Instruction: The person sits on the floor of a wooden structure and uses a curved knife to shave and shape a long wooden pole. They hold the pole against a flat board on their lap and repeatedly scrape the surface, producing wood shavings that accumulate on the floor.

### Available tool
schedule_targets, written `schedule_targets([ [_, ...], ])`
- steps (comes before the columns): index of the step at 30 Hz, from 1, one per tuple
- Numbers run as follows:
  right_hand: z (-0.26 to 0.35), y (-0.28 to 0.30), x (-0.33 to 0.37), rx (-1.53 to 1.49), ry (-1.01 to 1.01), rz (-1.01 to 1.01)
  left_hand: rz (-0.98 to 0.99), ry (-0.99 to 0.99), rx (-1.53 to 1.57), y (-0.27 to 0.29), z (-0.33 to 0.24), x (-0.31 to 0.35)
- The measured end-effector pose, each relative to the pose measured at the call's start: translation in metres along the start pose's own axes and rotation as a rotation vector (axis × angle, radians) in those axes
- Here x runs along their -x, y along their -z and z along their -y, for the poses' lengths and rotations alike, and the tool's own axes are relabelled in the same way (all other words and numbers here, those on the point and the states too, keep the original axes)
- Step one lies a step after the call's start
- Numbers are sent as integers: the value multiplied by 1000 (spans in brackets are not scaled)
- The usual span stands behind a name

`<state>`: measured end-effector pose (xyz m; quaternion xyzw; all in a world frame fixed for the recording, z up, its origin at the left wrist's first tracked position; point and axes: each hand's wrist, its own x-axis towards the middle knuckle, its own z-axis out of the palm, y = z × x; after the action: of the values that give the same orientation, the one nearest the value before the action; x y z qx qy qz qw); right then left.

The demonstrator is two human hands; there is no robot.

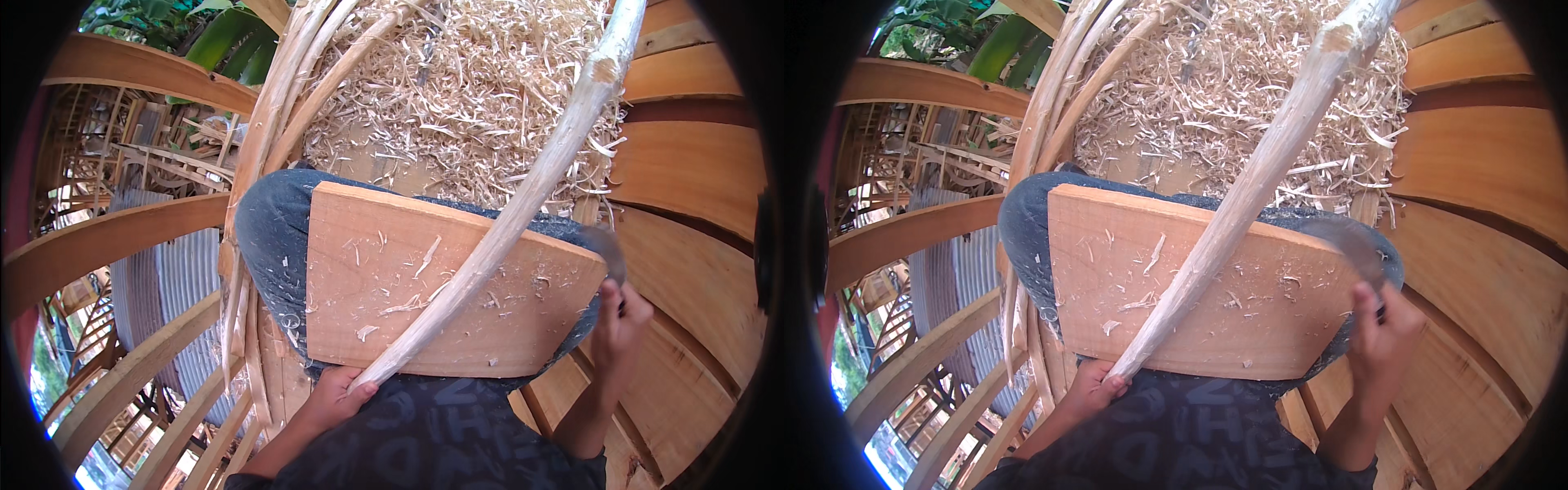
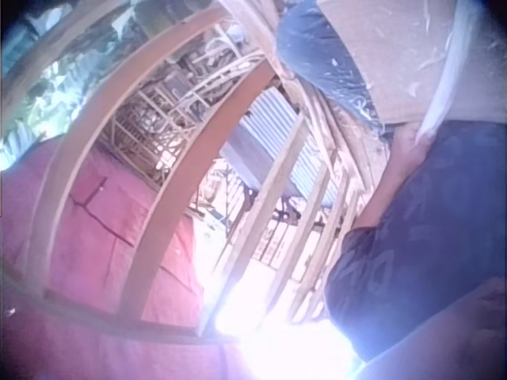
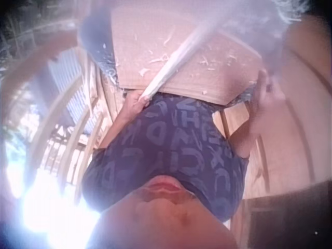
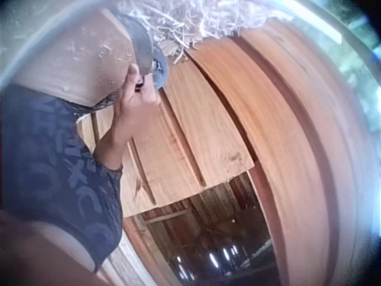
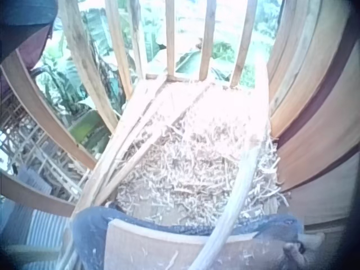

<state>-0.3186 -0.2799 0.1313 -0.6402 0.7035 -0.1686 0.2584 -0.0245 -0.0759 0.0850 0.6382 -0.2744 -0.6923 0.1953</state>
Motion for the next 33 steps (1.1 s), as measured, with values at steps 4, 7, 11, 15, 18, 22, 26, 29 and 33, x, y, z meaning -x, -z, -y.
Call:
schedule_targets([
  [4,42,-35,43,83,346,400,-6,-15,-85,0,6,-1],
  [7,44,-50,41,151,362,385,-46,-21,-33,-2,6,1],
  [11,37,-47,32,255,423,241,-49,-27,-48,-3,5,1],
  [15,25,-45,21,290,432,134,-76,-83,-33,-7,-4,1],
  [18,16,-44,15,268,422,31,-86,-99,-25,-8,-6,0],
  [22,-22,-14,-22,57,-31,-204,-86,-111,-44,-8,-4,0],
  [26,-28,11,-16,-2,-19,-187,-39,-110,-151,-5,-10,-2],
  [29,7,-15,20,110,115,64,-36,-118,-142,-4,-9,-7],
  [33,53,-52,53,194,378,294,-39,-106,-140,0,-16,3],
])
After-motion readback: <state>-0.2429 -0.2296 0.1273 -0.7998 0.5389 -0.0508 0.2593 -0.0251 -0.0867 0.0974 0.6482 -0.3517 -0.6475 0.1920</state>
